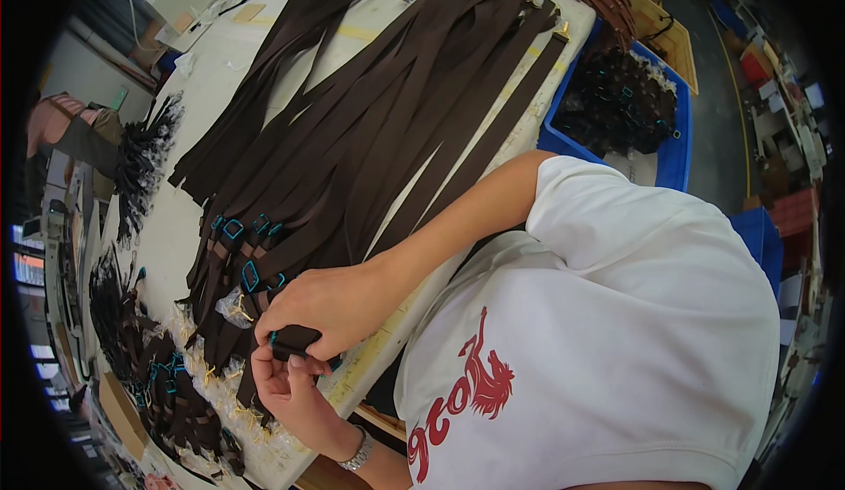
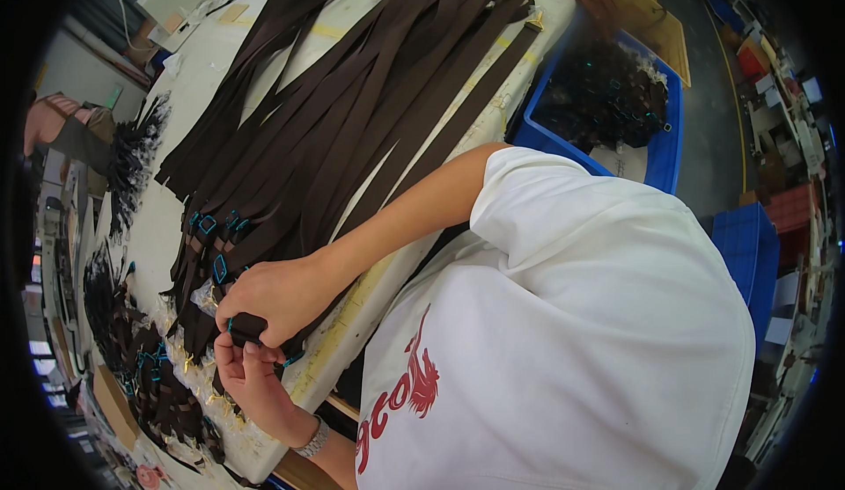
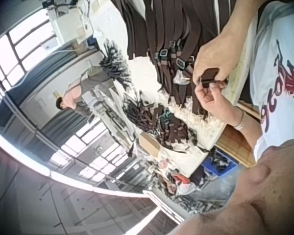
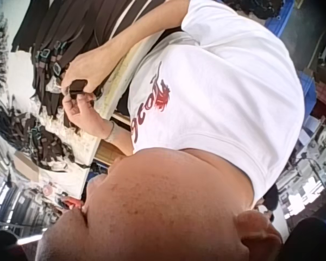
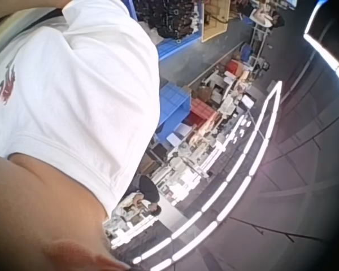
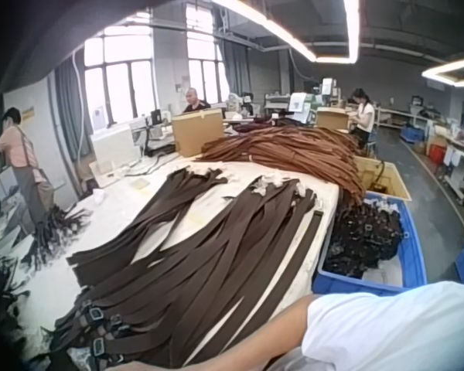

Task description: The person assembles brown leather belts by threading the strap through a teal metal buckle and securing it with a small metal pin. They handle the belts one at a time, repeating the threading and pinning process for multiple units on a workbench.

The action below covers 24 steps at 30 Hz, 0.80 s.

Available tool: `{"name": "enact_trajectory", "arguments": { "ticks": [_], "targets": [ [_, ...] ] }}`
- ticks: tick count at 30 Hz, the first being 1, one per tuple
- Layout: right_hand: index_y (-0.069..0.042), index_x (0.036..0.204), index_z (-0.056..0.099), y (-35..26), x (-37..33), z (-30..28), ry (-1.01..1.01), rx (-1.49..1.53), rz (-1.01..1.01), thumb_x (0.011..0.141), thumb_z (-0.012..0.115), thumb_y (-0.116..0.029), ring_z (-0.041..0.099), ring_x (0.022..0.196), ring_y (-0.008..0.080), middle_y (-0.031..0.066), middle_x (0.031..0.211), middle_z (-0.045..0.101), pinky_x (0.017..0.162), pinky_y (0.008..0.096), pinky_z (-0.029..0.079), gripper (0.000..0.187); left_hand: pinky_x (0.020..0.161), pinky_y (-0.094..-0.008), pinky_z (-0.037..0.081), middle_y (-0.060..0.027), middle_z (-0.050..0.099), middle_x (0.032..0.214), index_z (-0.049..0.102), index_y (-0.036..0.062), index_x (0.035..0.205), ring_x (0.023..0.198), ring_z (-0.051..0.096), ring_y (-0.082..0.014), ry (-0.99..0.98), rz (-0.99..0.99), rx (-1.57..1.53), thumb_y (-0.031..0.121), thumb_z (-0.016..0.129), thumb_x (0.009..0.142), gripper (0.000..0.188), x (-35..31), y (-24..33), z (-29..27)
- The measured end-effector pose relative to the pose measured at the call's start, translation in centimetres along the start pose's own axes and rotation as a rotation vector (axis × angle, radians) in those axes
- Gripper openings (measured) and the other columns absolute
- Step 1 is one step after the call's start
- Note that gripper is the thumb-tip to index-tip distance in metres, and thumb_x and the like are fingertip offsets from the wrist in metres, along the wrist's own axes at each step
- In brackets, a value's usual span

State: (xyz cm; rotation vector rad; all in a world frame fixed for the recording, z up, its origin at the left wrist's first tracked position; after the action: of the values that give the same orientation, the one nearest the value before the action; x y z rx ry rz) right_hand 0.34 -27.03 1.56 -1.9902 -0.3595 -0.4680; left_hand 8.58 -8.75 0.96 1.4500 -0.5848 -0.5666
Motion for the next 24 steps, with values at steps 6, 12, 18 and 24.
{"name": "enact_trajectory", "arguments": {
  "ticks": [6,12,18,24],
  "targets": [
    [0.007,0.133,0.059,-1.7,0.3,-1.6,-0.082,0.299,0.186,0.083,0.067,-0.007,0.075,0.086,0.0254,0.0136,0.094,0.076,0.084,0.0376,0.058,0.053,0.066,-0.0284,0.051,-0.0065,0.065,0.097,0.054,-0.0039,0.128,0.072,0.059,-0.0110,0.004,0.044,-0.073,0.002,0.065,0.100,0.031,-0.4,0.7,1.3],
    [0.004,0.132,0.061,-1.9,0.5,-1.1,-0.051,0.306,0.220,0.083,0.064,-0.006,0.075,0.072,0.0196,0.0110,0.088,0.075,0.071,0.0339,0.059,0.049,0.070,-0.0268,0.052,-0.0078,0.065,0.104,0.053,-0.0053,0.130,0.080,0.062,-0.0116,-0.030,0.040,-0.067,0.000,0.064,0.097,0.035,0.2,0.1,1.3],
    [-0.001,0.127,0.065,-2.1,0.7,-0.7,-0.013,0.451,0.176,0.083,0.062,-0.007,0.073,0.074,0.0185,0.0107,0.094,0.074,0.070,0.0329,0.058,0.044,0.070,-0.0287,0.055,-0.0095,0.067,0.102,0.051,-0.0089,0.140,0.079,0.064,-0.0123,0.039,0.065,-0.075,0.002,0.063,0.099,0.044,-0.2,1.2,1.5],
    [-0.002,0.125,0.066,-1.9,-0.6,-0.7,0.005,0.405,0.008,0.084,0.068,-0.008,0.071,0.091,0.0238,0.0117,0.102,0.073,0.080,0.0364,0.056,0.042,0.065,-0.0338,0.059,-0.0110,0.069,0.091,0.059,-0.0072,0.121,0.069,0.063,-0.0146,-0.092,-0.009,-0.075,0.010,0.061,0.105,0.024,-0.6,1.2,-0.8]
  ]
}}
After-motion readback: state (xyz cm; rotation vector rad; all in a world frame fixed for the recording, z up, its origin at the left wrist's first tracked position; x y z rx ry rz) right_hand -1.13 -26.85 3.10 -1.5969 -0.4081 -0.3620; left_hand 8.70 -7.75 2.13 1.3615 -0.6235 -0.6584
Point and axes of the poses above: each hand's wrist, its own x-axis towards the middle knuckle, its own z-axis out of the palm, y = z × x, the point moved 2 cm from there along x, towards the middle knuckle
